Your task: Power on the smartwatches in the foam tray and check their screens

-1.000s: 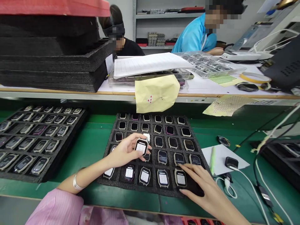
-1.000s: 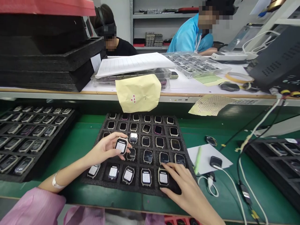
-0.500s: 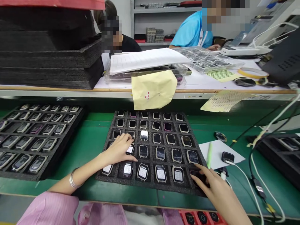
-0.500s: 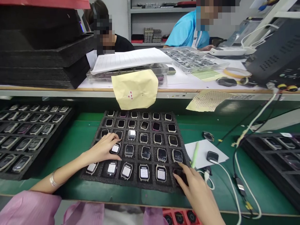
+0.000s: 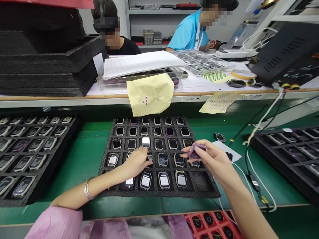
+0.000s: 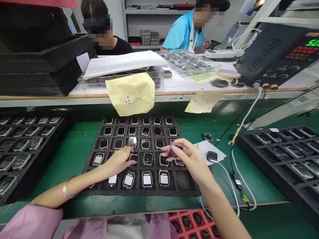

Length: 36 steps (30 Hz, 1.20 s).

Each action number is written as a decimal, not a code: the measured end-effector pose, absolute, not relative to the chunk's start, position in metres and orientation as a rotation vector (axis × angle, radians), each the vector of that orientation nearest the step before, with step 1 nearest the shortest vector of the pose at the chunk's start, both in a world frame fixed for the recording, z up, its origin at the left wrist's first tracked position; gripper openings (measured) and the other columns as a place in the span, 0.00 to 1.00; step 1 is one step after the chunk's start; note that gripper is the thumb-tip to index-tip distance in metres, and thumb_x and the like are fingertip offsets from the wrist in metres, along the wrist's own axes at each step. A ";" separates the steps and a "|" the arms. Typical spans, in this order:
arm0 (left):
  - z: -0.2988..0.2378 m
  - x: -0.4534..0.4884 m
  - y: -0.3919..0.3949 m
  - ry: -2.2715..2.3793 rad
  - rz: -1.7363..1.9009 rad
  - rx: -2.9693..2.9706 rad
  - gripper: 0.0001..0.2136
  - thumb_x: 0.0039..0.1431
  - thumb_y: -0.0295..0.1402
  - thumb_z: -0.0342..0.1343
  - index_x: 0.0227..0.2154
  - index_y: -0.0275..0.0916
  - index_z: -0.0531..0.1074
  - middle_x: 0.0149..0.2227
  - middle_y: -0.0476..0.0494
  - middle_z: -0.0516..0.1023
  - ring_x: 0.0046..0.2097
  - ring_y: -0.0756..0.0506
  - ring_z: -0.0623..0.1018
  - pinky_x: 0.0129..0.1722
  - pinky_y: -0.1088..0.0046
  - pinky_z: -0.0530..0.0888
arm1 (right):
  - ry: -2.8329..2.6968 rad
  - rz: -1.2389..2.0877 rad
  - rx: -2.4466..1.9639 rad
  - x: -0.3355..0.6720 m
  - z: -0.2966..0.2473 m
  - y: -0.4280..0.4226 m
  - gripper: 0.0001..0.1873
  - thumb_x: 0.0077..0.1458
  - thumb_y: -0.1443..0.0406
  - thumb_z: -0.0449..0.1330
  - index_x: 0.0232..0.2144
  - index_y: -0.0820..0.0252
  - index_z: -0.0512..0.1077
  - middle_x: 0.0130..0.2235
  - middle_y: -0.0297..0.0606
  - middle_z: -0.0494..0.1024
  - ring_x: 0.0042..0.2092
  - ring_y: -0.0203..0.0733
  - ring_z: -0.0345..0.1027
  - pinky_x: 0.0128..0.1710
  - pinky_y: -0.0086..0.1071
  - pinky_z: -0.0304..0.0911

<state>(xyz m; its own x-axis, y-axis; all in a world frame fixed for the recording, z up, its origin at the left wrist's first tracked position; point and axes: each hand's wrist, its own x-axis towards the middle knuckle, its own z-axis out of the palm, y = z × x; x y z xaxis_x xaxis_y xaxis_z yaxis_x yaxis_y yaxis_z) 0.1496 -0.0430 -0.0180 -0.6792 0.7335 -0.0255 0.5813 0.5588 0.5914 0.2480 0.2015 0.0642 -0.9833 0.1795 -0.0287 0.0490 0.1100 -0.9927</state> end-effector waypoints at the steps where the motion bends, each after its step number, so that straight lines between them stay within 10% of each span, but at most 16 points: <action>1: -0.017 0.147 -0.045 2.467 0.881 1.083 0.06 0.57 0.32 0.59 0.31 0.35 0.69 0.33 0.40 0.72 0.36 0.40 0.74 0.38 0.61 0.71 | -2.178 2.117 -0.247 0.239 0.067 0.195 0.14 0.56 0.54 0.63 0.36 0.58 0.69 0.37 0.45 0.80 0.32 0.45 0.76 0.25 0.32 0.70; 5: -0.001 0.137 -0.047 2.256 1.169 1.063 0.10 0.62 0.38 0.52 0.30 0.36 0.69 0.37 0.41 0.72 0.38 0.45 0.75 0.37 0.68 0.74 | -1.985 2.345 -0.144 0.209 0.081 0.173 0.18 0.57 0.56 0.63 0.44 0.62 0.70 0.36 0.46 0.80 0.18 0.30 0.61 0.11 0.22 0.51; 13: 0.060 0.120 -0.047 1.417 2.064 0.523 0.14 0.57 0.39 0.60 0.39 0.33 0.71 0.32 0.43 0.76 0.32 0.49 0.76 0.31 0.75 0.73 | -1.900 2.535 0.133 0.195 0.089 0.159 0.25 0.59 0.62 0.60 0.58 0.54 0.63 0.46 0.44 0.76 0.32 0.39 0.70 0.24 0.28 0.68; 23: 0.052 0.133 -0.049 1.626 1.911 0.523 0.20 0.56 0.37 0.60 0.51 0.37 0.68 0.28 0.51 0.68 0.27 0.52 0.67 0.24 0.78 0.65 | -1.943 2.601 0.262 0.196 0.076 0.156 0.21 0.57 0.59 0.62 0.53 0.55 0.70 0.38 0.41 0.78 0.26 0.36 0.67 0.19 0.25 0.63; 30: 0.054 0.140 -0.056 2.021 1.724 0.838 0.18 0.56 0.27 0.55 0.51 0.39 0.67 0.48 0.43 0.74 0.48 0.43 0.72 0.49 0.68 0.68 | -1.968 2.626 0.316 0.194 0.072 0.155 0.22 0.55 0.57 0.64 0.52 0.55 0.72 0.41 0.41 0.79 0.41 0.46 0.74 0.41 0.38 0.70; 36: 0.054 0.146 -0.056 2.206 1.585 0.877 0.22 0.58 0.31 0.55 0.56 0.39 0.61 0.50 0.41 0.73 0.45 0.43 0.74 0.46 0.67 0.69 | -1.912 2.683 0.284 0.195 0.068 0.153 0.24 0.54 0.58 0.66 0.52 0.55 0.72 0.42 0.42 0.79 0.43 0.48 0.75 0.50 0.46 0.66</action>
